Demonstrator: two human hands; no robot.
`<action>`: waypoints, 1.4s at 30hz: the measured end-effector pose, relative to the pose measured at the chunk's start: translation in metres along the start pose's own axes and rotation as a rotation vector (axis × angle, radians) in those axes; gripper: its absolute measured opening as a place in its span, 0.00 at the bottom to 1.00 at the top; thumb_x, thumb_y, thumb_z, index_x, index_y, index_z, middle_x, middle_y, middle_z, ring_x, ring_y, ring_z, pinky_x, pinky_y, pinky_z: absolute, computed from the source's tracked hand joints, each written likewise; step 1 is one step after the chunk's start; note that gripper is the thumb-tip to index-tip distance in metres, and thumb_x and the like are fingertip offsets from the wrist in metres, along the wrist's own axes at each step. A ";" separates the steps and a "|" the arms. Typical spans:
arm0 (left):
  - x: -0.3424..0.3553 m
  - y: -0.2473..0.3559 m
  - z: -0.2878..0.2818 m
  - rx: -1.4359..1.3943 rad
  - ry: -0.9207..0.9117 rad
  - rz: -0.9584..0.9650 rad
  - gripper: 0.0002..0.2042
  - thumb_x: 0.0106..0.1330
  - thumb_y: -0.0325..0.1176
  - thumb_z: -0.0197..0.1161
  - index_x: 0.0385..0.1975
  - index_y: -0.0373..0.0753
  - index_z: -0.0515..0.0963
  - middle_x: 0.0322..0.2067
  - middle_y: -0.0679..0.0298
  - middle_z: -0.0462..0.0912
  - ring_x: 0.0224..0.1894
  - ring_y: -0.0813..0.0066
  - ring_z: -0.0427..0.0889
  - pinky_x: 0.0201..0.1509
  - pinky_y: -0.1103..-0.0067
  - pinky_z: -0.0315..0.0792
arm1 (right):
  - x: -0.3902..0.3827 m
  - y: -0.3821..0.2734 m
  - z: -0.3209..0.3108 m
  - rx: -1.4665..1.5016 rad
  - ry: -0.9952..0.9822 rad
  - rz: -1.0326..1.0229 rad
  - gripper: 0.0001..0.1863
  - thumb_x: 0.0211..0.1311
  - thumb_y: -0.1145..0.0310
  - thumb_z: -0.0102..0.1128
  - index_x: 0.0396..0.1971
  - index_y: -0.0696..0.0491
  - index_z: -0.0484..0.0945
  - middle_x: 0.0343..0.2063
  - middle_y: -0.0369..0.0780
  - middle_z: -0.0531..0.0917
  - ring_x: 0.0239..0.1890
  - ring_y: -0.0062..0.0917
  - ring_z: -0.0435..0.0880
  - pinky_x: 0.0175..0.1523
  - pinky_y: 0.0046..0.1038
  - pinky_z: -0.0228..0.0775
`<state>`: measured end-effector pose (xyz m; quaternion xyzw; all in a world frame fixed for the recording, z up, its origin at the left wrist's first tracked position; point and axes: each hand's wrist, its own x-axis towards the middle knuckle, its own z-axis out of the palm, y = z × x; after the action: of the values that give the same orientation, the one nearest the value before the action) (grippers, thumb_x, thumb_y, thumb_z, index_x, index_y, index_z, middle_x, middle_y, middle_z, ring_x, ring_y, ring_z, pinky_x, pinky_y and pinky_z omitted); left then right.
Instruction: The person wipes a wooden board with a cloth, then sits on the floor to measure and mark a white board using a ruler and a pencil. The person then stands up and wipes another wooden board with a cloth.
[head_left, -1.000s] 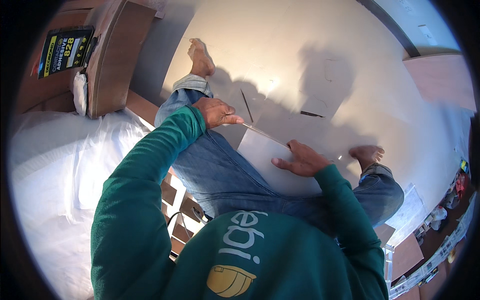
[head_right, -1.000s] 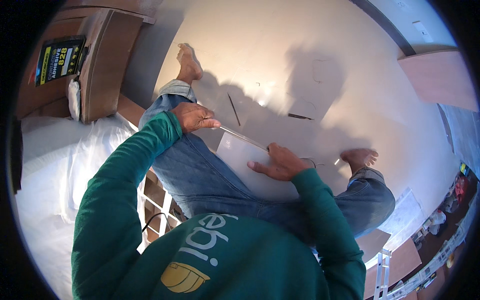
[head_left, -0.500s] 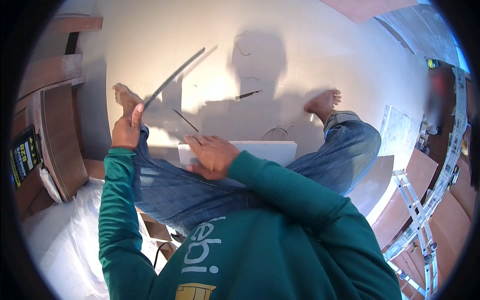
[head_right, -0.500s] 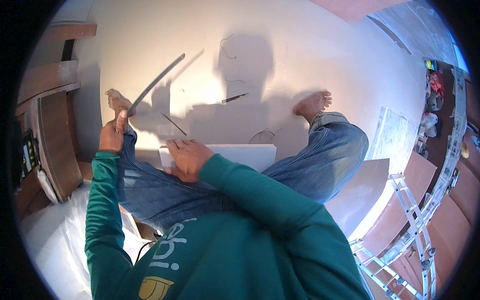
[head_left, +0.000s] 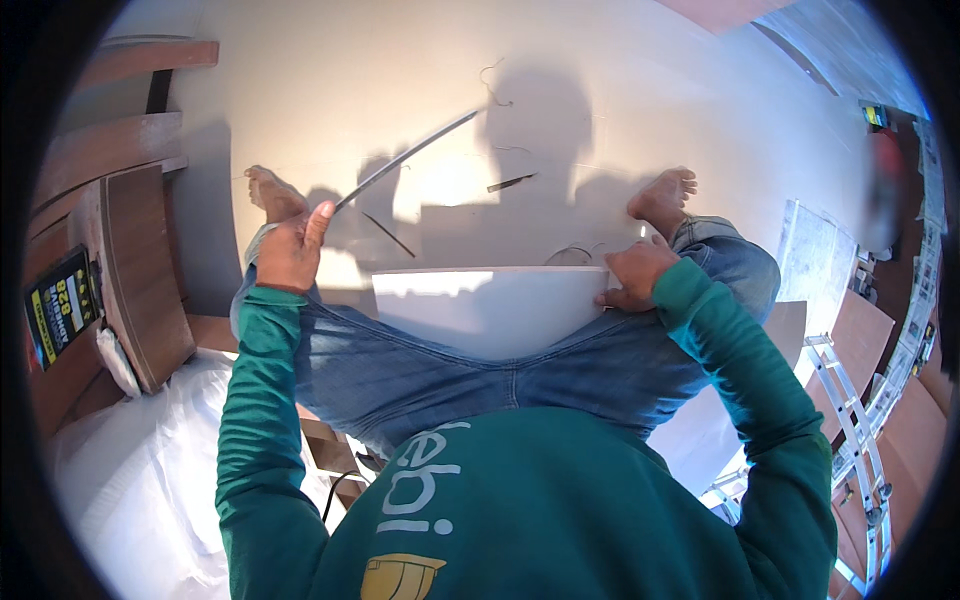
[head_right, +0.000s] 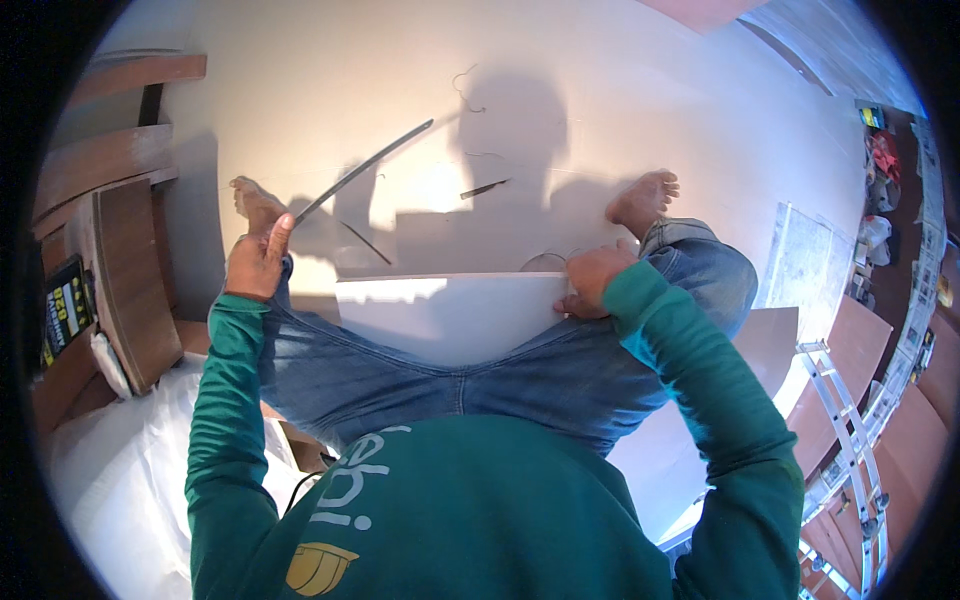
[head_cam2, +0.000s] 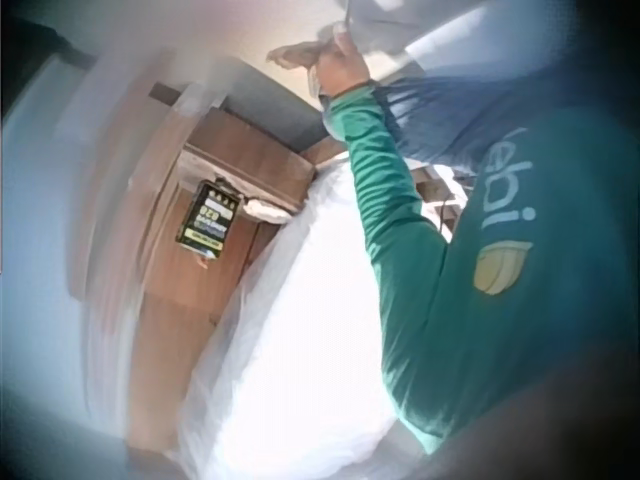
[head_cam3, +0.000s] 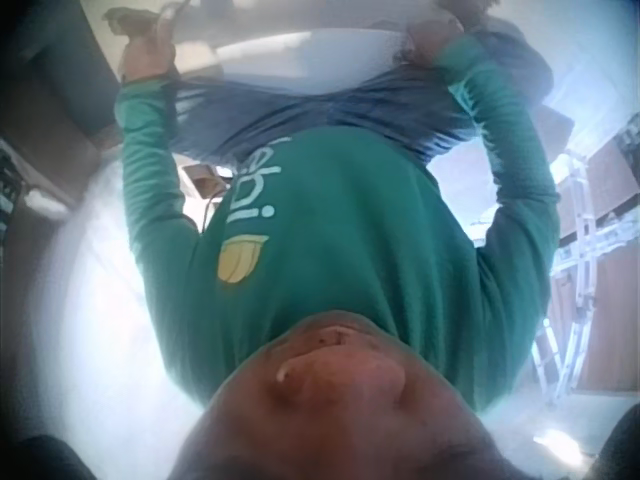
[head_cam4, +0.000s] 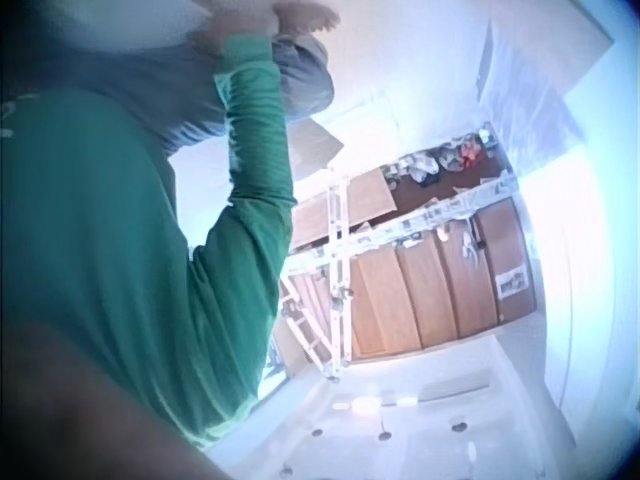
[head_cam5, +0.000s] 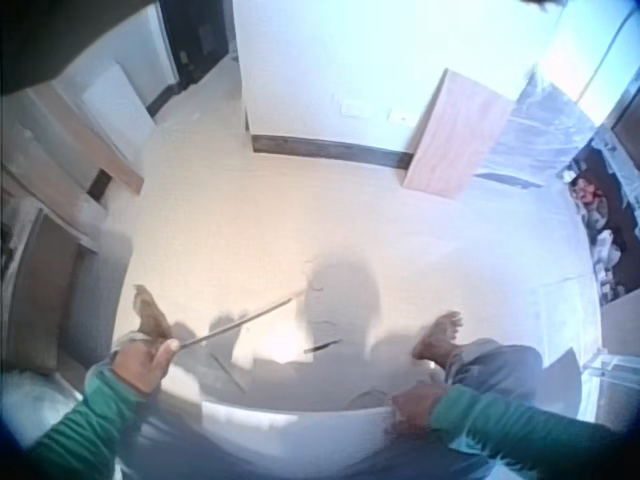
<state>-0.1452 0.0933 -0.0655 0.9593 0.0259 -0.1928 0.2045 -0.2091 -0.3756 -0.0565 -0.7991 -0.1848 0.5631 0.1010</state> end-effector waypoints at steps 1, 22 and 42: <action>-0.002 0.000 0.000 0.002 0.025 0.027 0.36 0.76 0.66 0.49 0.24 0.34 0.81 0.17 0.49 0.75 0.24 0.47 0.78 0.33 0.60 0.71 | 0.000 -0.004 -0.004 0.035 0.084 -0.089 0.36 0.66 0.45 0.63 0.63 0.57 0.73 0.57 0.53 0.82 0.61 0.50 0.80 0.68 0.47 0.67; -0.017 -0.009 -0.011 -0.059 0.054 -0.050 0.36 0.76 0.65 0.51 0.23 0.33 0.81 0.18 0.51 0.76 0.25 0.52 0.77 0.35 0.62 0.71 | 0.093 -0.142 0.028 0.243 0.473 -0.602 0.37 0.69 0.67 0.55 0.75 0.63 0.57 0.75 0.53 0.63 0.77 0.42 0.62 0.81 0.41 0.51; 0.005 -0.021 0.015 -0.174 0.110 -0.060 0.35 0.76 0.65 0.51 0.24 0.34 0.80 0.17 0.53 0.77 0.23 0.52 0.77 0.31 0.63 0.71 | 0.008 -0.101 0.021 -0.084 0.294 0.009 0.36 0.68 0.59 0.63 0.66 0.70 0.64 0.66 0.64 0.70 0.69 0.56 0.71 0.74 0.48 0.63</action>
<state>-0.1480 0.1061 -0.0877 0.9459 0.0825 -0.1432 0.2792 -0.2451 -0.2812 -0.0333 -0.8772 -0.1880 0.4323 0.0907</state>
